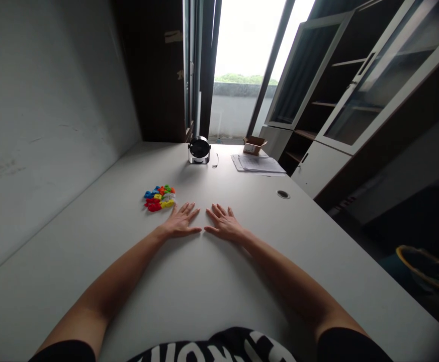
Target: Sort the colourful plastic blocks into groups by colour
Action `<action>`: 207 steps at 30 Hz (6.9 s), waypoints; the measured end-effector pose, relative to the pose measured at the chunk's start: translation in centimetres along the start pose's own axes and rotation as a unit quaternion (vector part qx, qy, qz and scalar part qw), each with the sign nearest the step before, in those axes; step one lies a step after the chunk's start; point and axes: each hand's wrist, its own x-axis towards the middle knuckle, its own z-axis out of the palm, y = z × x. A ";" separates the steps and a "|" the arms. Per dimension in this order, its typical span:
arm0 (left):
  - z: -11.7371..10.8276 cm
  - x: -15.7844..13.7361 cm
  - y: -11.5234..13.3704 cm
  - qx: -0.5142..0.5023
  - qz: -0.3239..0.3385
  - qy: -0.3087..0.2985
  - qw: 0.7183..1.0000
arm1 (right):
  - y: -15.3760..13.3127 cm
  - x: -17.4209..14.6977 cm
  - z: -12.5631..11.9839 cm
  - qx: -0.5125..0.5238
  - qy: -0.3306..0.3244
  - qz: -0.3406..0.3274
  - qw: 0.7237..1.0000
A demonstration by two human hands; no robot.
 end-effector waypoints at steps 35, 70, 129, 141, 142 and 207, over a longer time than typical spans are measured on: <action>-0.5 -0.6 0.6 -0.004 0.013 0.012 1.000 | -0.4 -0.2 -0.5 0.003 -0.005 -0.028 1.000; -0.4 -0.4 0.6 -0.006 0.007 0.018 1.000 | -0.7 -0.2 -0.5 -0.020 0.003 -0.011 1.000; -4.0 -0.4 -9.9 -0.043 -0.066 0.087 0.993 | -0.4 0.3 -0.6 0.006 0.023 -0.006 1.000; -1.3 0.8 -4.9 -0.035 -0.170 0.157 0.972 | -0.6 4.9 -0.3 0.012 0.029 0.003 0.999; -1.4 1.0 -4.4 -0.037 -0.157 0.155 0.975 | -0.5 5.4 -0.5 0.012 0.031 -0.010 0.999; -0.3 2.7 -6.3 -0.133 -0.172 0.298 0.930 | -0.6 16.8 2.4 0.461 0.149 -0.001 0.875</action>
